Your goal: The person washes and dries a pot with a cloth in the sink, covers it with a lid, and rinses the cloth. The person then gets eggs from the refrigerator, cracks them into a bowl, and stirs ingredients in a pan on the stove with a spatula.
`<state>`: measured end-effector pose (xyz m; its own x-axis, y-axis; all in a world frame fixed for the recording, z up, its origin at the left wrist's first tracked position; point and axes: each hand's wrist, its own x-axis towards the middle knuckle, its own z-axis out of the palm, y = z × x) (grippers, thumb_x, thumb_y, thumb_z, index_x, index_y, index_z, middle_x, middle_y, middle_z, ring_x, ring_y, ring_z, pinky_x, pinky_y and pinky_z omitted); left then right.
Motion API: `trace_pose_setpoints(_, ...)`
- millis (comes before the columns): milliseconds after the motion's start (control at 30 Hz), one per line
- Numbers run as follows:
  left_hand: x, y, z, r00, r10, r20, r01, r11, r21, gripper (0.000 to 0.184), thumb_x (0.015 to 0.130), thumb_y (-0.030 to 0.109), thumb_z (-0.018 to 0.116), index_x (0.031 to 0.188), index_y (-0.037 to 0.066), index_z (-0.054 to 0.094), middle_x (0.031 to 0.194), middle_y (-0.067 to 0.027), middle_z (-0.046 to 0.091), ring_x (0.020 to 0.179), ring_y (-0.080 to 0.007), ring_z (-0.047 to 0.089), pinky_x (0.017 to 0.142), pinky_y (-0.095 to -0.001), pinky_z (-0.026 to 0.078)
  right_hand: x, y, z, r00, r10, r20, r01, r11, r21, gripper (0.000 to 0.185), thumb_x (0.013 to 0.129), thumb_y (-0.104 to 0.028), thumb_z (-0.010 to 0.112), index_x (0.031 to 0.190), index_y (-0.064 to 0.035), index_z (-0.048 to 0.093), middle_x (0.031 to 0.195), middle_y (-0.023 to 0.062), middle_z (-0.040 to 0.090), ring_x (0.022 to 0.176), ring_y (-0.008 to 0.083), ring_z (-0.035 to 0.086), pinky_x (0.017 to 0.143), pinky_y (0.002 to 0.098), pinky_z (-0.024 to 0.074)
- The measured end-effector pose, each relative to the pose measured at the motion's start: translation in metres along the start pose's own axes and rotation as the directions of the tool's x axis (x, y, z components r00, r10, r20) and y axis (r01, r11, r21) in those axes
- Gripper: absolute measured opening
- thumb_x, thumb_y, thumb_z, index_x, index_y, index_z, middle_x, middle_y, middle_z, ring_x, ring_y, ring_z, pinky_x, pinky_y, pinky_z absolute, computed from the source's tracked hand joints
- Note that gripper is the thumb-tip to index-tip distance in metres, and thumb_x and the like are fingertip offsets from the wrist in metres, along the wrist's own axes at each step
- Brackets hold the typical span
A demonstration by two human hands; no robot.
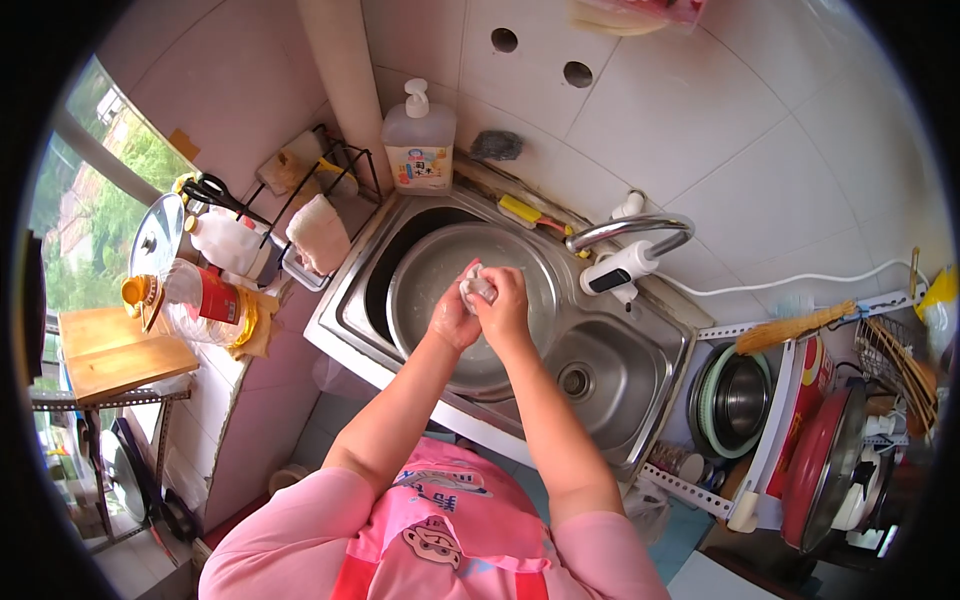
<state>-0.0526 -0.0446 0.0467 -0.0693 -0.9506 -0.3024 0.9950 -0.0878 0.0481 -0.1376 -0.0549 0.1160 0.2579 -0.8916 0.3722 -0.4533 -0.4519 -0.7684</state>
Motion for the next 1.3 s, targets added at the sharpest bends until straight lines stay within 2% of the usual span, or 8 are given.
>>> trace_pose_setpoints(133,-0.01,-0.004,0.016,0.996,0.052,-0.076,-0.045,0.995,0.09,0.039,0.1,0.035,0.041,0.125,0.006,0.051,0.115,-0.0123,0.058,0.107,-0.028,0.056,0.098,-0.0406,0.045,0.0,0.023,-0.003,0.982,0.184,-0.038,-0.183,0.982,0.037,0.021,0.067,-0.001,0.074,0.079,-0.005,0.057,0.086,0.0115,0.058,0.085,0.0327,0.056,0.073,0.0409,0.0458)
trace_pose_setpoints(267,-0.001,-0.013,0.007,0.989,-0.005,-0.146,0.038,0.974,0.223,0.034,0.099,0.03,0.046,0.121,0.005,0.052,0.104,-0.0082,0.061,0.095,-0.0217,0.059,0.085,-0.0371,0.049,-0.011,0.026,-0.002,1.0,-0.016,-0.005,0.015,0.997,-0.078,0.01,0.071,0.003,0.064,0.074,-0.0012,0.056,0.078,0.0154,0.057,0.077,0.0363,0.056,0.068,0.0431,0.0458)
trace_pose_setpoints(567,0.017,-0.01,-0.042,0.984,-0.07,-0.162,0.133,0.897,0.421,0.027,0.093,0.009,0.051,0.12,0.006,0.047,0.103,-0.0137,0.059,0.086,-0.0242,0.06,0.076,-0.0368,0.053,-0.038,0.024,-0.033,0.937,-0.092,0.337,0.13,0.987,-0.091,0.009,0.074,0.0,0.055,0.083,-0.0014,0.059,0.095,0.0178,0.063,0.094,0.0362,0.058,0.086,0.0462,0.0465)
trace_pose_setpoints(733,0.049,0.002,-0.062,0.989,-0.034,-0.145,0.101,0.868,0.486,0.034,0.089,0.005,0.054,0.122,0.009,0.045,0.099,-0.0131,0.058,0.069,-0.0205,0.057,0.058,-0.032,0.051,-0.064,0.044,-0.043,0.992,0.087,0.091,-0.101,0.982,0.158,0.011,0.074,-0.002,0.061,0.085,-0.0031,0.06,0.1,0.0155,0.065,0.099,0.0331,0.06,0.089,0.0426,0.0456)
trace_pose_setpoints(867,0.106,0.014,-0.168,0.965,0.218,0.144,-0.2,0.259,0.945,0.011,0.093,0.017,0.054,0.104,0.016,0.053,0.074,-0.0005,0.051,0.049,-0.0095,0.042,0.036,-0.0238,0.027,-0.085,0.059,-0.052,0.975,0.218,0.045,-0.222,0.969,0.105,0.015,0.074,-0.001,0.062,0.089,-0.0049,0.062,0.101,0.0136,0.066,0.098,0.0321,0.06,0.086,0.0393,0.0465)
trace_pose_setpoints(967,0.112,0.011,-0.17,0.97,0.234,0.061,-0.103,0.176,0.979,0.016,0.097,0.031,0.049,0.087,0.019,0.048,0.059,0.004,0.042,0.042,-0.0093,0.036,0.035,-0.0244,0.023,-0.094,0.067,-0.052,0.971,0.233,0.049,-0.236,0.969,0.073,0.018,0.074,-0.001,0.063,0.092,-0.0052,0.062,0.099,0.0131,0.065,0.097,0.0323,0.06,0.085,0.0398,0.0465)
trace_pose_setpoints(1167,0.093,0.007,-0.149,0.954,0.249,-0.166,0.039,0.446,0.894,0.032,0.1,0.037,0.04,0.073,0.018,0.038,0.051,0.0054,0.028,0.039,-0.01,0.026,0.035,-0.0262,0.018,-0.093,0.06,-0.039,0.943,0.322,0.078,-0.331,0.91,0.248,0.02,0.076,0.004,0.065,0.095,-0.0022,0.061,0.091,0.0112,0.061,0.087,0.0265,0.063,0.076,0.0324,0.0503)
trace_pose_setpoints(1300,0.056,-0.006,-0.114,0.968,0.228,0.102,-0.199,0.457,0.867,0.03,0.1,0.033,0.037,0.077,0.014,0.04,0.057,0.003,0.035,0.046,-0.0118,0.034,0.041,-0.0293,0.029,-0.068,0.043,-0.033,0.977,0.214,0.005,-0.207,0.938,0.278,0.019,0.072,0.003,0.069,0.089,-0.0026,0.062,0.083,0.0133,0.062,0.078,0.0285,0.061,0.068,0.037,0.0492)
